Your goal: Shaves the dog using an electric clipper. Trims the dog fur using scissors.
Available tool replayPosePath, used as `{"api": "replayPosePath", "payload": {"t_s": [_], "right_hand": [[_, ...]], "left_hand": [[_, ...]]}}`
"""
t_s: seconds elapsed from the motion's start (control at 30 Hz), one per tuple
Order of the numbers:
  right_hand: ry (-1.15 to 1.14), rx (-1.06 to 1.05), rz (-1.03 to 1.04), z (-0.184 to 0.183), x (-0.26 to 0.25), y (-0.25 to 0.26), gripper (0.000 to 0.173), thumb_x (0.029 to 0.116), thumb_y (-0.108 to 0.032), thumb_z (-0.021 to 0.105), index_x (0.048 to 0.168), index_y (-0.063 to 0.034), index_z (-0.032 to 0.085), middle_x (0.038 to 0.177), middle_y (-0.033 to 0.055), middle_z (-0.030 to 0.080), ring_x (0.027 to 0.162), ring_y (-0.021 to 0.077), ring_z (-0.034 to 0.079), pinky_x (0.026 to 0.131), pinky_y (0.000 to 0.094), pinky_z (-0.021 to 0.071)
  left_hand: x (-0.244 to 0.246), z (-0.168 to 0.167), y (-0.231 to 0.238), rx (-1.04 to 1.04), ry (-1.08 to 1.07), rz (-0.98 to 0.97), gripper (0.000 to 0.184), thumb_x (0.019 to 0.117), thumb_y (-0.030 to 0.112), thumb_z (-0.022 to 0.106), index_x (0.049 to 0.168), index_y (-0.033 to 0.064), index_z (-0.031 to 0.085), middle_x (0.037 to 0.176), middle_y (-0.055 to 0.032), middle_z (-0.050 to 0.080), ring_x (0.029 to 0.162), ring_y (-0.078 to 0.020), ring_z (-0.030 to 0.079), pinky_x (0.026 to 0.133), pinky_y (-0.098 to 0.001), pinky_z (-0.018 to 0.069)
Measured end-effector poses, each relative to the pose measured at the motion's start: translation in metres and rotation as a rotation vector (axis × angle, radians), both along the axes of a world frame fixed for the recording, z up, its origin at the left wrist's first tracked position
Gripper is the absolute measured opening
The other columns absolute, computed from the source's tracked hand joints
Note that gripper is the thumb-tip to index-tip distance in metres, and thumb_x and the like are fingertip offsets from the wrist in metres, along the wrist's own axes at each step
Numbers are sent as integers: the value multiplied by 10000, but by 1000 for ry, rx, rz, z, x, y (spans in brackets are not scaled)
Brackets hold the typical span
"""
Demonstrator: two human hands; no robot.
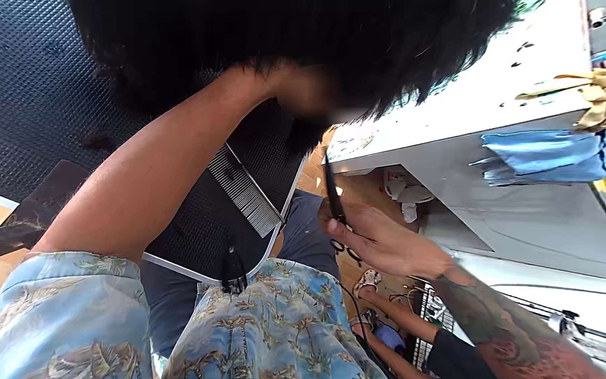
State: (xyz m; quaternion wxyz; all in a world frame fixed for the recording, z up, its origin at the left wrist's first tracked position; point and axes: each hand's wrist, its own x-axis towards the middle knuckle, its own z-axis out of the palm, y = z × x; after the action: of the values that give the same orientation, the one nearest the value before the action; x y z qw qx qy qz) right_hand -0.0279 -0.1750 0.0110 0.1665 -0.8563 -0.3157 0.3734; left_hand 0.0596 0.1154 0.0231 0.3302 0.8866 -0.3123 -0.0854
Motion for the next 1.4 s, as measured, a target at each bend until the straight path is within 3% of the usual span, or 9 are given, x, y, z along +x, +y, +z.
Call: {"api": "replayPosePath", "payload": {"t_s": [0.37,0.67,0.73,0.8,0.9,1.0,1.1,1.23,1.4], "right_hand": [[-398,-623,184,39,58,49,286,1062,-443,503,1002,-183,608,645,-6,564,624,212,620,542,448,470],[-255,-665,333,33,65,34,328,1048,-502,515,1072,-212,666,733,-1,629,720,208,654,621,463,504],[-42,-531,327,37,78,12,208,1035,-350,601,1174,-206,655,867,-9,638,776,161,628,696,438,534],[184,-474,341,46,87,-2,436,998,-110,600,1423,-198,555,1108,21,636,932,148,626,834,394,550],[342,-476,349,65,90,-5,689,958,45,550,1583,-207,409,1435,59,573,1192,174,624,1019,396,524],[390,-414,189,74,93,-12,584,930,-35,670,1474,-217,565,1242,46,690,981,133,703,865,337,598],[393,-362,87,82,105,-16,593,821,-71,789,1377,-229,658,1050,7,734,802,113,700,707,291,608],[461,-296,68,95,116,-6,731,677,-247,897,1368,-206,665,1065,-11,753,923,128,719,776,277,611],[484,-205,66,89,122,7,729,675,-285,871,1362,-140,672,1000,25,763,881,169,738,743,295,632]], "left_hand": [[10,-7,3,24,-48,-24,334,1013,429,585,1060,138,741,961,-38,693,908,-141,639,810,-374,494],[10,0,4,49,22,2,351,998,448,611,1135,146,725,1025,-47,701,970,-153,646,875,-393,496],[43,-33,2,-34,-108,-168,409,1016,514,558,1047,149,739,917,-32,693,840,-136,651,744,-379,524],[102,-108,-20,-383,-439,-330,502,1013,606,482,832,204,724,683,52,623,575,-38,586,454,-282,468],[80,-85,-8,-246,-430,-232,471,992,600,513,891,196,733,766,23,648,701,-80,624,582,-326,500],[13,-5,7,112,-128,16,411,982,519,594,1102,151,731,1050,-60,699,1024,-185,639,908,-431,473],[8,-5,8,83,-156,54,412,970,519,611,1103,148,728,1035,-66,702,1003,-195,647,889,-442,480],[10,-7,6,28,-82,50,357,965,490,641,1114,179,732,1001,-23,700,955,-133,644,846,-377,495],[9,-6,6,47,-154,48,418,955,531,624,1125,163,728,1045,-50,701,1014,-165,642,892,-415,475]]}}
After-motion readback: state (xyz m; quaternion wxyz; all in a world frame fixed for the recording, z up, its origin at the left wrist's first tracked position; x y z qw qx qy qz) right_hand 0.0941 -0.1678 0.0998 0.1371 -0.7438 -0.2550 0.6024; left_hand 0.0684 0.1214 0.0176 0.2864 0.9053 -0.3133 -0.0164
